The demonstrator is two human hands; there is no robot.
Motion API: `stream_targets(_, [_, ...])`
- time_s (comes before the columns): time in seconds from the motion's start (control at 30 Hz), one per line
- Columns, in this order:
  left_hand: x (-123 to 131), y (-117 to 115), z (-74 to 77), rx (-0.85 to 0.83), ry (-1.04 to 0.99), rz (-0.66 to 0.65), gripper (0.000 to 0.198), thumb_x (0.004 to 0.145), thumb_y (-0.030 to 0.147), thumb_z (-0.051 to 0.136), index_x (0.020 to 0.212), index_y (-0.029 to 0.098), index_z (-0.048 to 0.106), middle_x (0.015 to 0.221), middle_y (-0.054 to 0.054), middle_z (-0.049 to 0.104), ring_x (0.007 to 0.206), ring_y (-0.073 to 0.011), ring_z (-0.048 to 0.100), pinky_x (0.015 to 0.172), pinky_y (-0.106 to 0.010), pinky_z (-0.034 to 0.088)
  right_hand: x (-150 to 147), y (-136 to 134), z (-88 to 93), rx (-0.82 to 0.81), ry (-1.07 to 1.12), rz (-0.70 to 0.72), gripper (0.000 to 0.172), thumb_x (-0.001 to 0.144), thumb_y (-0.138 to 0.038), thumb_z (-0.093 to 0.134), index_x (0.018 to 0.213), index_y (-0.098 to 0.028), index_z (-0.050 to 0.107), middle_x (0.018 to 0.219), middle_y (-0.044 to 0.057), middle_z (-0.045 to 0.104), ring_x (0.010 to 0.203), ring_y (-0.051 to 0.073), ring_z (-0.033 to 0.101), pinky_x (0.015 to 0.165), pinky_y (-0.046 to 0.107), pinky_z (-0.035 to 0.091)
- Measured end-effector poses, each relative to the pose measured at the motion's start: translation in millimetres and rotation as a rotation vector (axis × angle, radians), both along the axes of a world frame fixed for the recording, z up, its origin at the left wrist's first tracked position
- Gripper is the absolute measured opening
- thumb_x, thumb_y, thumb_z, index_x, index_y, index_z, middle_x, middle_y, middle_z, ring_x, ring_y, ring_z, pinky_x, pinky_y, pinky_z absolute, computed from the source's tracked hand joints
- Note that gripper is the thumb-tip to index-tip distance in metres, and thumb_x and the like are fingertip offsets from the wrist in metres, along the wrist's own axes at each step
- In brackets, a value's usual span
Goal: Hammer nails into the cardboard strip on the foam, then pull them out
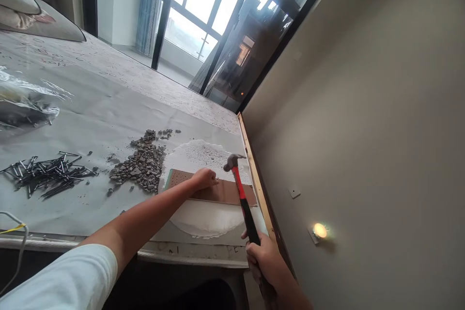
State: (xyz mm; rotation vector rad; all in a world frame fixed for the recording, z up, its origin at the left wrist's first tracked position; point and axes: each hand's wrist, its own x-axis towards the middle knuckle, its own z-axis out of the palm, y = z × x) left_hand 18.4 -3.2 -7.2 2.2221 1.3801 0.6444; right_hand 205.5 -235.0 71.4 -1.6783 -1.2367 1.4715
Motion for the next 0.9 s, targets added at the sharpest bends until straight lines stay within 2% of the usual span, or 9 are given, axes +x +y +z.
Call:
stream_targets(0.07, [-4.9,3.8,4.4,-0.079,-0.118,0.007,0.024,0.07,0.032,0.051,0.051,0.018,0.049,0.051,0.001,0.045,0.054,-0.0122,0.041,0.053,-0.026,0.025,-0.6,0.0,-0.1,0.025,-0.016,-0.016,0.03,0.062,-0.027,0.044,0.091,-0.02,0.044,0.042,-0.014,0.033,0.026,0.005,0.026,0.027,0.019,0.024])
stream_targets(0.2, [-9.2,9.7,10.4,-0.263,-0.286,0.082,0.024,0.07,0.026,0.042,0.048,0.02,0.037,0.047,0.003,0.032,0.05,-0.0109,0.03,0.051,-0.028,0.02,-6.4,4.3,-9.6,-0.058,-0.116,0.021,0.025,0.058,-0.023,0.043,0.082,-0.02,0.045,0.037,-0.014,0.031,0.026,0.006,0.026,0.029,0.02,0.021])
stream_targets(0.37, [-7.9,11.3,10.2,-0.3,-0.363,0.111,0.024,0.067,0.022,0.042,0.048,0.021,0.029,0.048,0.004,0.024,0.048,-0.0095,0.023,0.05,-0.029,0.016,-7.6,0.9,-9.4,-0.031,-0.065,0.071,0.025,0.057,-0.022,0.039,0.082,-0.02,0.043,0.038,-0.014,0.031,0.026,0.005,0.025,0.029,0.02,0.019])
stream_targets(0.47, [-8.1,11.4,10.3,-0.347,-0.433,0.105,0.023,0.065,0.021,0.045,0.048,0.02,0.029,0.047,0.005,0.024,0.047,-0.0087,0.021,0.049,-0.028,0.014,-7.3,-4.4,-8.0,-0.017,-0.044,0.058,0.026,0.06,-0.023,0.041,0.086,-0.02,0.044,0.04,-0.013,0.033,0.028,0.006,0.028,0.031,0.02,0.022])
stream_targets(0.63, [-5.5,9.1,11.9,-0.341,-0.489,0.111,0.023,0.063,0.02,0.047,0.047,0.02,0.031,0.044,0.005,0.025,0.045,-0.008,0.021,0.048,-0.027,0.013,-11.4,-3.9,-23.5,-0.086,0.02,0.021,0.031,0.055,-0.026,0.043,0.086,-0.019,0.044,0.037,-0.014,0.031,0.027,0.006,0.023,0.027,0.02,0.022])
stream_targets(0.77, [-4.9,7.7,20.1,-0.339,-0.51,0.108,0.024,0.066,0.024,0.048,0.047,0.02,0.034,0.043,0.005,0.028,0.043,-0.0077,0.025,0.046,-0.025,0.016,-2.3,-15.7,-29.4,-0.076,0.154,-0.007,0.036,0.057,-0.029,0.045,0.092,-0.019,0.045,0.042,-0.013,0.035,0.027,0.007,0.027,0.025,0.02,0.027])
stream_targets(0.83, [-15.6,7.4,29.6,-0.339,-0.524,0.114,0.025,0.07,0.031,0.046,0.05,0.019,0.038,0.044,0.005,0.032,0.043,-0.0078,0.027,0.046,-0.024,0.02,5.9,-29.5,-32.8,-0.067,0.219,-0.039,0.035,0.06,-0.031,0.048,0.093,-0.02,0.046,0.044,-0.013,0.036,0.028,0.006,0.027,0.025,0.019,0.028])
stream_targets(0.9, [-39.6,5.0,40.9,-0.302,-0.564,0.143,0.027,0.074,0.038,0.043,0.054,0.019,0.041,0.046,0.005,0.034,0.043,-0.0079,0.03,0.046,-0.022,0.024,14.2,-45.0,-39.8,-0.086,0.324,-0.054,0.034,0.061,-0.034,0.051,0.092,-0.02,0.046,0.046,-0.012,0.036,0.028,0.005,0.026,0.025,0.018,0.027])
